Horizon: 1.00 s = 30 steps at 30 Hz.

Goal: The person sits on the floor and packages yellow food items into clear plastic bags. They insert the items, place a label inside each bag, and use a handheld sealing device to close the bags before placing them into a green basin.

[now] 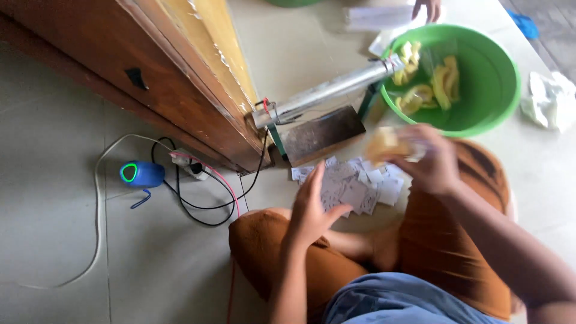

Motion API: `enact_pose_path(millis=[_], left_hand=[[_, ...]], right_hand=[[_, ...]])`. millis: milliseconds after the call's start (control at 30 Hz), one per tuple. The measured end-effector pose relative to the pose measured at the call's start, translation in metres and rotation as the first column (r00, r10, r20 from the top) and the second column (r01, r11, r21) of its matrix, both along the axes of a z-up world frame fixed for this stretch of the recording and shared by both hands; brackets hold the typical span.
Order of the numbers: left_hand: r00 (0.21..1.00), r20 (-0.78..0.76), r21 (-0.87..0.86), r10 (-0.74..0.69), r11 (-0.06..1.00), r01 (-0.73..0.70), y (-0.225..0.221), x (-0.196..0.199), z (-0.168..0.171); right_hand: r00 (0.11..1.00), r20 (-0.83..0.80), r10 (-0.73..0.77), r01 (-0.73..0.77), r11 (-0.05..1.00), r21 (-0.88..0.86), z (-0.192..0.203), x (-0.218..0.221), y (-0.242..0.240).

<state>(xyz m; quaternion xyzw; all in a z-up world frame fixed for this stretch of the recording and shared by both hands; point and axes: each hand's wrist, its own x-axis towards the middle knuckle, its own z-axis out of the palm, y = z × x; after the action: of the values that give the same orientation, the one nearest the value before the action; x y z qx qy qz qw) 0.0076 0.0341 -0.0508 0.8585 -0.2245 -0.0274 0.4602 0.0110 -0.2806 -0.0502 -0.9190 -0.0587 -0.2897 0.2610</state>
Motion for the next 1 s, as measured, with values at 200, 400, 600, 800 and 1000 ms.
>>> enact_pose_path(millis=[200, 400, 600, 800, 1000], left_hand=[[0.988, -0.001, -0.475, -0.156, 0.869, 0.137, -0.043, 0.008, 0.049], [0.914, -0.402, -0.573, 0.045, 0.767, -0.289, 0.002, 0.000, -0.007], [0.879, -0.474, -0.511, 0.057, 0.795, -0.327, 0.026, 0.001, -0.035], [0.836, -0.534, -0.697, -0.125, 0.625, -0.351, 0.031, 0.011, -0.068], [0.823, -0.560, -0.647, -0.096, 0.671, -0.362, 0.027, 0.004, -0.053]], right_hand=[[0.881, -0.167, 0.442, -0.353, 0.850, 0.390, 0.095, 0.011, 0.092], [0.516, -0.426, 0.743, -0.570, 0.669, 0.477, 0.116, 0.051, 0.069], [0.428, -0.903, 0.024, -0.616, 0.739, -0.273, -0.047, 0.116, 0.077], [0.996, -0.093, 0.012, -0.057, 0.865, -0.498, -0.297, 0.110, 0.097], [0.732, -0.681, 0.028, -0.446, 0.775, -0.447, -0.175, 0.080, 0.109]])
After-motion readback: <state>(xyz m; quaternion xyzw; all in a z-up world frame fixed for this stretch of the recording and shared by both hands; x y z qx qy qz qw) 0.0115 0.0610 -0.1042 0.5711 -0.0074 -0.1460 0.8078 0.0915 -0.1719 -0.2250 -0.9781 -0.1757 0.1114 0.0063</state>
